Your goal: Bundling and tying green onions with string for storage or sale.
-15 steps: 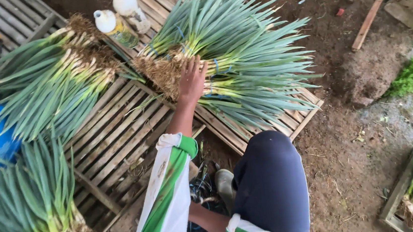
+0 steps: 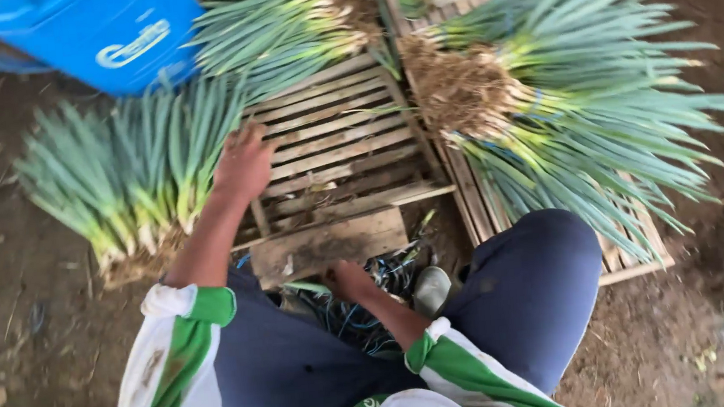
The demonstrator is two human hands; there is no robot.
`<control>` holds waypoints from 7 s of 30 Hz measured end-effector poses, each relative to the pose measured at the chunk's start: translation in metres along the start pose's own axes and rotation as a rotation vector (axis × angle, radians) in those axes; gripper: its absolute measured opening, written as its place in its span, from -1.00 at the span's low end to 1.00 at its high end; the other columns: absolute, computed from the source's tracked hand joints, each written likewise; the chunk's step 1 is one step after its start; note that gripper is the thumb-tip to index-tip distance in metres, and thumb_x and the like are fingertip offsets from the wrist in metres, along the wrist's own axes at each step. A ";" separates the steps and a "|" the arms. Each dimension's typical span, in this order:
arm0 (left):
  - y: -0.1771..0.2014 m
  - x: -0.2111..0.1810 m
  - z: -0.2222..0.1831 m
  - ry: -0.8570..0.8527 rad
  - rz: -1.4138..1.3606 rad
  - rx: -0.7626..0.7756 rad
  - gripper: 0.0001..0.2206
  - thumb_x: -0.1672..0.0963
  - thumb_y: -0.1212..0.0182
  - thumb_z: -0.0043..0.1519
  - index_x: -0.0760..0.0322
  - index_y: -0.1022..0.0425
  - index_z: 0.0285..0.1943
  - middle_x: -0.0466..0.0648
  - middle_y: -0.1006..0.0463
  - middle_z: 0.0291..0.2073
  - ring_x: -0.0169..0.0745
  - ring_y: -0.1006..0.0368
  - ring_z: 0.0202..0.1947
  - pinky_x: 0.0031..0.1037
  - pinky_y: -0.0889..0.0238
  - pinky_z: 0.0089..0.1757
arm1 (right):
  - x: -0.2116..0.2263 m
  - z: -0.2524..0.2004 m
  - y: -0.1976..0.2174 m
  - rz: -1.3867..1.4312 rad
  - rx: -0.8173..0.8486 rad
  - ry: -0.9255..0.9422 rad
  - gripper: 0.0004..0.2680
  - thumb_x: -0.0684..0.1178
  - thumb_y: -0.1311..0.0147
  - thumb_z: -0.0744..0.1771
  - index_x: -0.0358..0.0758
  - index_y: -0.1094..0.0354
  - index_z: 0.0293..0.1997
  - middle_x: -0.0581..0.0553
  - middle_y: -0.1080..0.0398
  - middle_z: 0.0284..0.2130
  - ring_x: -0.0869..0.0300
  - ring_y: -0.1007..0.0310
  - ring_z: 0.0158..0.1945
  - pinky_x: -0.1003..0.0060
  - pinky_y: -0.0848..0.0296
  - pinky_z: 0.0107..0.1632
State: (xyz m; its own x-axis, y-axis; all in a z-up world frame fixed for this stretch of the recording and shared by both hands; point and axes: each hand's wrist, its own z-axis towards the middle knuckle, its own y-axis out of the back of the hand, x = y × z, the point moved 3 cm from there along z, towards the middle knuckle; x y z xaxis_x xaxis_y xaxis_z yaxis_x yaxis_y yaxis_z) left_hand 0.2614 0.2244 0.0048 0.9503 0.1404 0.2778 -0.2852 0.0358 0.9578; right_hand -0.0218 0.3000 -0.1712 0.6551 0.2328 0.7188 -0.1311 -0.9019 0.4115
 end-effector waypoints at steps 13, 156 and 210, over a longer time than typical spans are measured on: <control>0.013 0.082 -0.168 0.620 -0.432 0.319 -0.69 0.03 -0.22 0.32 -0.05 -0.58 0.25 0.07 -0.36 0.26 0.11 -0.30 0.34 0.07 -0.26 0.17 | 0.014 -0.042 -0.017 -0.262 0.380 0.237 -0.82 -0.06 0.05 0.43 -0.30 -0.37 -0.31 -0.29 -0.41 -0.43 -0.03 -0.42 -0.41 -0.01 -0.38 -0.30; -0.137 -0.196 -0.184 1.054 -1.991 0.797 -0.25 -0.05 -0.09 0.50 0.55 0.17 0.63 0.49 -0.40 0.20 0.41 -0.52 0.11 0.25 -0.51 0.05 | 0.107 -0.061 0.167 0.647 -0.386 0.114 -0.84 -0.09 -0.19 0.39 -0.30 -0.41 0.03 -0.28 -0.46 -0.11 0.07 -0.54 -0.01 0.30 -0.65 -0.10; -0.004 -0.186 -0.149 0.986 -1.795 0.321 -0.31 -0.13 -0.13 0.36 0.02 -0.05 0.65 0.20 -0.37 0.42 0.27 -0.28 0.42 0.18 -0.15 0.33 | 0.124 -0.075 0.139 0.258 -0.044 -0.299 -0.33 0.50 -0.10 0.37 -0.28 -0.14 0.50 -0.37 -0.17 0.42 -0.27 -0.04 0.52 -0.33 -0.08 0.49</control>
State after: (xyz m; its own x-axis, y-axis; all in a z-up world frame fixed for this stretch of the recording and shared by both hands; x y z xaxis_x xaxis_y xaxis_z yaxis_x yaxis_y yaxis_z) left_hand 0.0676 0.3452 -0.0618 -0.3155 0.5231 -0.7917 0.8075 0.5863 0.0655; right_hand -0.0146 0.2312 0.0170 0.7834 -0.1217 0.6095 -0.3474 -0.8989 0.2671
